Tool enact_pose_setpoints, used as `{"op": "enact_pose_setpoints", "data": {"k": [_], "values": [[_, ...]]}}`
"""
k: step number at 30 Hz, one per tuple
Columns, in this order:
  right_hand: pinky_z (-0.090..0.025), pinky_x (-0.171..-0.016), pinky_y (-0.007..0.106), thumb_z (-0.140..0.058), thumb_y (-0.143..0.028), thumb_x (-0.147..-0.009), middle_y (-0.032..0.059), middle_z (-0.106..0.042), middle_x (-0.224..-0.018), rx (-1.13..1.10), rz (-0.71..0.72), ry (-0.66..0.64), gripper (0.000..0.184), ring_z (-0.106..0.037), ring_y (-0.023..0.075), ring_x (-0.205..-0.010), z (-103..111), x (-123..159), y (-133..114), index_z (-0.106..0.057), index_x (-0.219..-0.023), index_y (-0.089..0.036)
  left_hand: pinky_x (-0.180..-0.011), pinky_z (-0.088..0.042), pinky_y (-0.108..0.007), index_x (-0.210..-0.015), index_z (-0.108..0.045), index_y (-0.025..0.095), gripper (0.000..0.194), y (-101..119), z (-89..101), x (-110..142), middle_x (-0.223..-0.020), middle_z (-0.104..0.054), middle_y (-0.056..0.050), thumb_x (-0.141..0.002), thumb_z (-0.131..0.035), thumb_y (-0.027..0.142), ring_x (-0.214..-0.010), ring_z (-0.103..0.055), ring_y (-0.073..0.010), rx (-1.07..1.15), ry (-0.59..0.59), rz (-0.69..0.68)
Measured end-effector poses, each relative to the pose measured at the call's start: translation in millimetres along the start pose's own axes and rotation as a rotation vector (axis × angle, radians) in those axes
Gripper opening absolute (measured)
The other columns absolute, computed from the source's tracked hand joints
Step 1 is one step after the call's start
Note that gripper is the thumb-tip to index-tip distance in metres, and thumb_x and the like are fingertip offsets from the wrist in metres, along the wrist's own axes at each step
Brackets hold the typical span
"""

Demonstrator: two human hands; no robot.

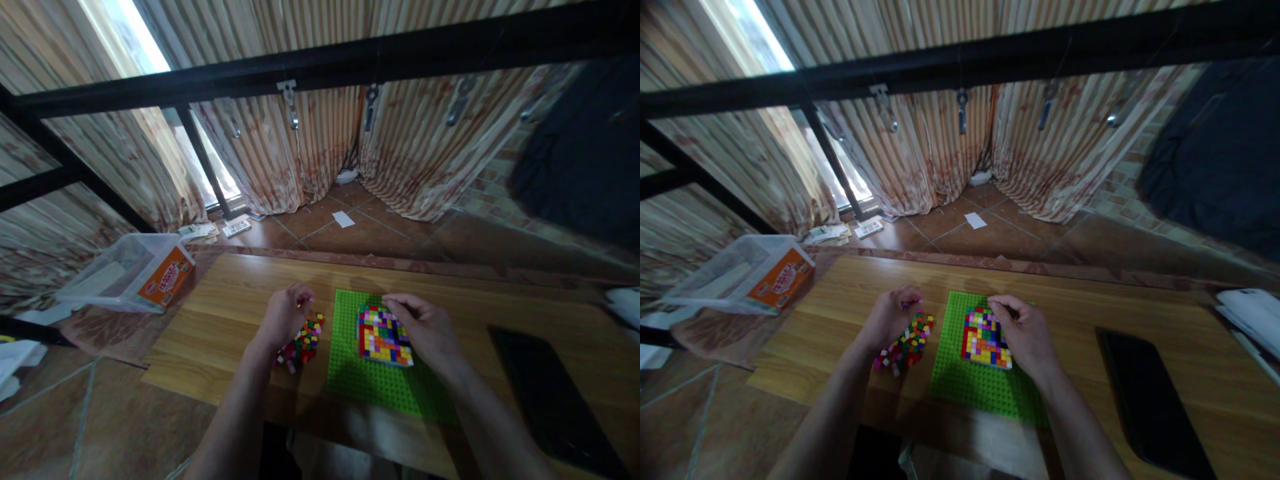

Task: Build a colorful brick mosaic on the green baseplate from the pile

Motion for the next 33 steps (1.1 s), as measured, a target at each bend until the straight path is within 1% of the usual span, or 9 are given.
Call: {"op": "enact_pose_setpoints", "data": {"k": [4, 7, 13, 17, 23, 26, 29, 31, 33], "values": [[-0.051, -0.084, 0.038, -0.059, -0.046, -0.085, 0.005, -0.077, -0.097, 0.043, 0.039, 0.049, 0.027, -0.07, 0.0244, -0.093, 5.2, 1.1, -4.5, -0.075, -0.09, -0.024, -0.077, -0.051, -0.026, -0.085, -0.063, 0.019, 0.008, 10.2, -3.0, 0.3, -0.086, -0.071, -0.003, -0.082, -0.056, 0.017, -0.081, -0.067, -0.0153, 0.136, 0.03, 0.001], [-0.05, -0.088, 0.037, -0.058, -0.044, -0.087, 0.0049, -0.076, -0.1, 0.051, 0.123, 0.066, 0.026, -0.069, 0.0234, -0.096, 3.9, 4.4, -16.9, -0.075, -0.093, -0.024, -0.079, -0.052, -0.027, -0.094, -0.062, 0.019, 0.011, 21.1, -7.2, 2.2, -0.089, -0.071, -0.003, -0.083, -0.058, 0.02, -0.083, -0.068, -0.0155, 0.247, 0.048, -0.006], [-0.049, -0.09, 0.034, -0.057, -0.037, -0.091, 0.004, -0.071, -0.104, 0.05, 0.333, -0.052, 0.021, -0.065, 0.0198, -0.1, -20.4, 15.3, -44.5, -0.073, -0.098, -0.027, -0.083, -0.052, -0.026, -0.11, -0.059, 0.02, 0.029, 53.0, -17.9, 10.3, -0.089, -0.07, 0.0, -0.082, -0.061, 0.014, -0.085, -0.066, -0.0128, 0.382, 0.032, -0.109], [-0.048, -0.089, 0.036, -0.06, -0.035, -0.09, 0.0048, -0.069, -0.101, 0.107, 0.398, -0.087, 0.018, -0.063, 0.0207, -0.099, -29.4, 18.0, -50.7, -0.074, -0.098, -0.027, -0.085, -0.052, -0.026, -0.116, -0.057, 0.02, 0.035, 66.6, -25.0, 12.8, -0.091, -0.069, 0.0, -0.082, -0.062, 0.012, -0.086, -0.066, -0.0124, 0.437, 0.027, -0.162], [-0.049, -0.085, 0.035, -0.061, -0.033, -0.09, 0.004, -0.069, -0.094, 0.112, 0.415, -0.068, 0.015, -0.063, 0.02, -0.093, -26.0, 19.1, -52.3, -0.075, -0.089, -0.027, -0.086, -0.051, -0.026, -0.116, -0.057, 0.02, 0.037, 75.7, -30.9, 13.2, -0.091, -0.068, 0.0, -0.081, -0.063, 0.01, -0.087, -0.065, -0.0124, 0.508, 0.046, -0.191], [-0.048, -0.087, 0.034, -0.062, -0.031, -0.09, 0.0037, -0.068, -0.095, 0.088, 0.406, -0.053, 0.014, -0.063, 0.0193, -0.095, -20.4, 18.6, -50.4, -0.075, -0.088, -0.027, -0.085, -0.052, -0.026, -0.118, -0.057, 0.019, 0.039, 78.9, -33.6, 13.2, -0.092, -0.069, -0.001, -0.081, -0.064, 0.011, -0.086, -0.066, -0.0126, 0.521, 0.045, -0.207], [-0.047, -0.09, 0.034, -0.064, -0.033, -0.088, 0.0034, -0.067, -0.099, 0.044, 0.367, 0.003, 0.013, -0.063, 0.0189, -0.098, -7.0, 14.2, -43.3, -0.075, -0.087, -0.026, -0.085, -0.052, -0.027, -0.117, -0.059, 0.018, 0.036, 77.1, -35.1, 12.3, -0.093, -0.07, -0.001, -0.082, -0.062, 0.011, -0.086, -0.066, -0.0131, 0.499, 0.052, -0.189], [-0.046, -0.092, 0.034, -0.067, -0.035, -0.085, 0.0034, -0.067, -0.1, 0.014, 0.313, 0.046, 0.012, -0.063, 0.0194, -0.1, 4.9, 9.9, -34.9, -0.076, -0.085, -0.026, -0.085, -0.053, -0.027, -0.114, -0.061, 0.018, 0.031, 71.1, -35.6, 10.9, -0.093, -0.071, -0.002, -0.084, -0.059, 0.012, -0.086, -0.067, -0.0137, 0.476, 0.068, -0.143], [-0.046, -0.093, 0.035, -0.07, -0.036, -0.082, 0.0034, -0.067, -0.101, -0.014, 0.259, 0.055, 0.012, -0.063, 0.0202, -0.101, 14.1, 6.7, -25.8, -0.076, -0.084, -0.026, -0.084, -0.053, -0.028, -0.112, -0.063, 0.016, 0.028, 63.4, -37.7, 9.4, -0.093, -0.072, -0.004, -0.085, -0.056, 0.013, -0.086, -0.067, -0.0146, 0.464, 0.069, -0.085]]}}
Point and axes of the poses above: each hand's wrist, its own x-axis away from the middle knuckle, its own z-axis out of the back of the hand, y = z × x, the point moved 7 cm from there along -x, towards the middle knuckle
